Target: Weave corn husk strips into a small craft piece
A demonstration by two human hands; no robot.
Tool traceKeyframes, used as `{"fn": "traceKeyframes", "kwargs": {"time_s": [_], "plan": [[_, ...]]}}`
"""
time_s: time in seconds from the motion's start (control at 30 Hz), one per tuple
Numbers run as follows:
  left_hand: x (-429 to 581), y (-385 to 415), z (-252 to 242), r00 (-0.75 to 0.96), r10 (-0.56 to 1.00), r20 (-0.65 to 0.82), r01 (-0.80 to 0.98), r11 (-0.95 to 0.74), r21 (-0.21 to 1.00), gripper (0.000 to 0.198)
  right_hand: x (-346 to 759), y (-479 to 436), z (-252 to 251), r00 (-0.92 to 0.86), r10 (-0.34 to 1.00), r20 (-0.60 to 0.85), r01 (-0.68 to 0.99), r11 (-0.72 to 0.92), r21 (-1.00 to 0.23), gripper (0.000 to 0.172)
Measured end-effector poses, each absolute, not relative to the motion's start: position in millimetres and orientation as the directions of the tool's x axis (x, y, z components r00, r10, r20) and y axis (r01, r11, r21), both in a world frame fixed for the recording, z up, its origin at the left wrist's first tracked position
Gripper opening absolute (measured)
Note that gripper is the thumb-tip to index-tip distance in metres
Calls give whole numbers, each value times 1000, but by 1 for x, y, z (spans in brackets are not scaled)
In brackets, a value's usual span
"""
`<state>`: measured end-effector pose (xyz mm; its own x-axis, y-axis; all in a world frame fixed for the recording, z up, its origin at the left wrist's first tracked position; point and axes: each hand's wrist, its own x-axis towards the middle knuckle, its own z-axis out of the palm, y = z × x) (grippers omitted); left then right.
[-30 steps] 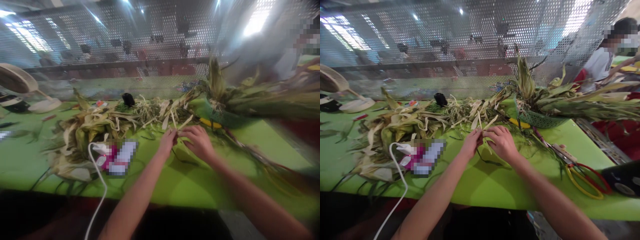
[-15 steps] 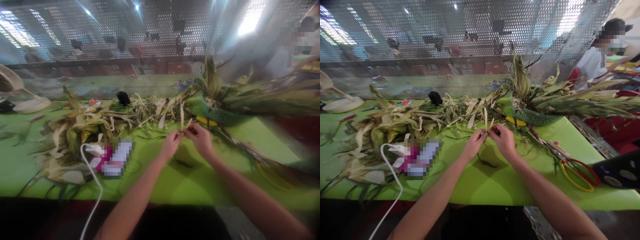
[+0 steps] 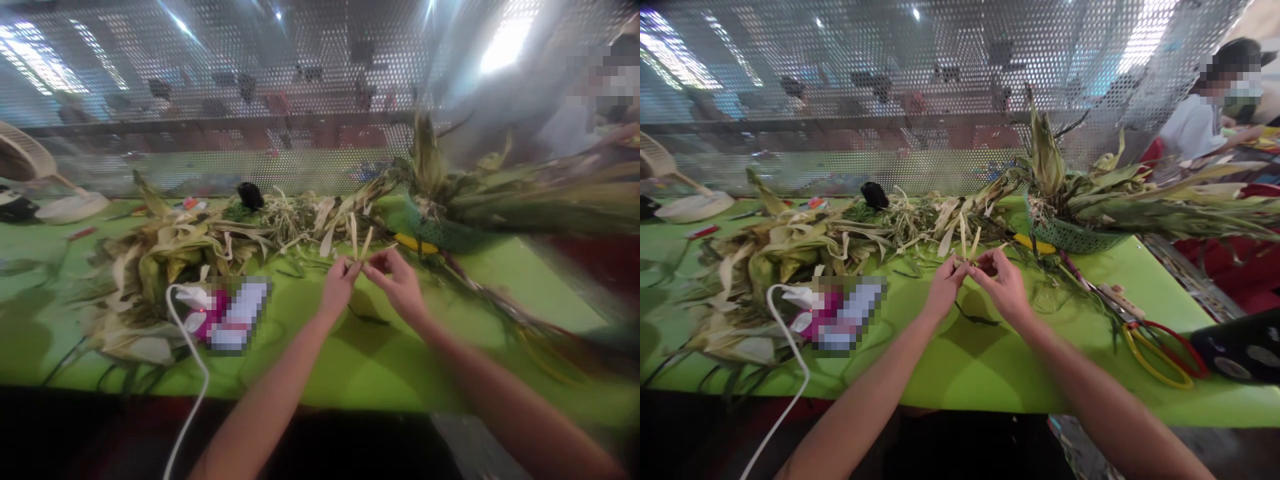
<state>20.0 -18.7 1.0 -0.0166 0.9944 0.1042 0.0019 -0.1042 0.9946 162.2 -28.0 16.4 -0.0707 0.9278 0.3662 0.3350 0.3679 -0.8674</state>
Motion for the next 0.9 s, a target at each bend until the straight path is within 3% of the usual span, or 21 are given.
{"fn": "traceKeyframes", "kwargs": {"time_s": [0.13,0.33,0.47,0.57,0.63,0.73,0.9], "plan": [[21,-19,0,-25,991,130,42,-129,991,22,162,-27,13,-72,910,407,393,401,-827,14],[24,-14,-12,-80,997,17,-173,-31,984,25,157,-30,7,-231,880,415,468,474,-746,10],[22,-14,-13,-74,997,7,-226,-24,974,27,156,-27,10,-251,924,288,265,352,-898,7],[17,-13,-10,-59,998,21,-212,-33,977,29,159,-20,12,-134,972,195,85,207,-975,18],[15,-13,-9,-47,998,31,-169,-39,985,29,161,-17,12,-34,975,218,68,220,-973,19],[15,-13,-7,-39,997,71,-16,-71,997,26,165,-17,11,30,934,356,196,344,-918,15],[20,-15,-1,49,993,103,316,-114,942,18,169,-22,11,-149,800,581,503,567,-652,13]]}}
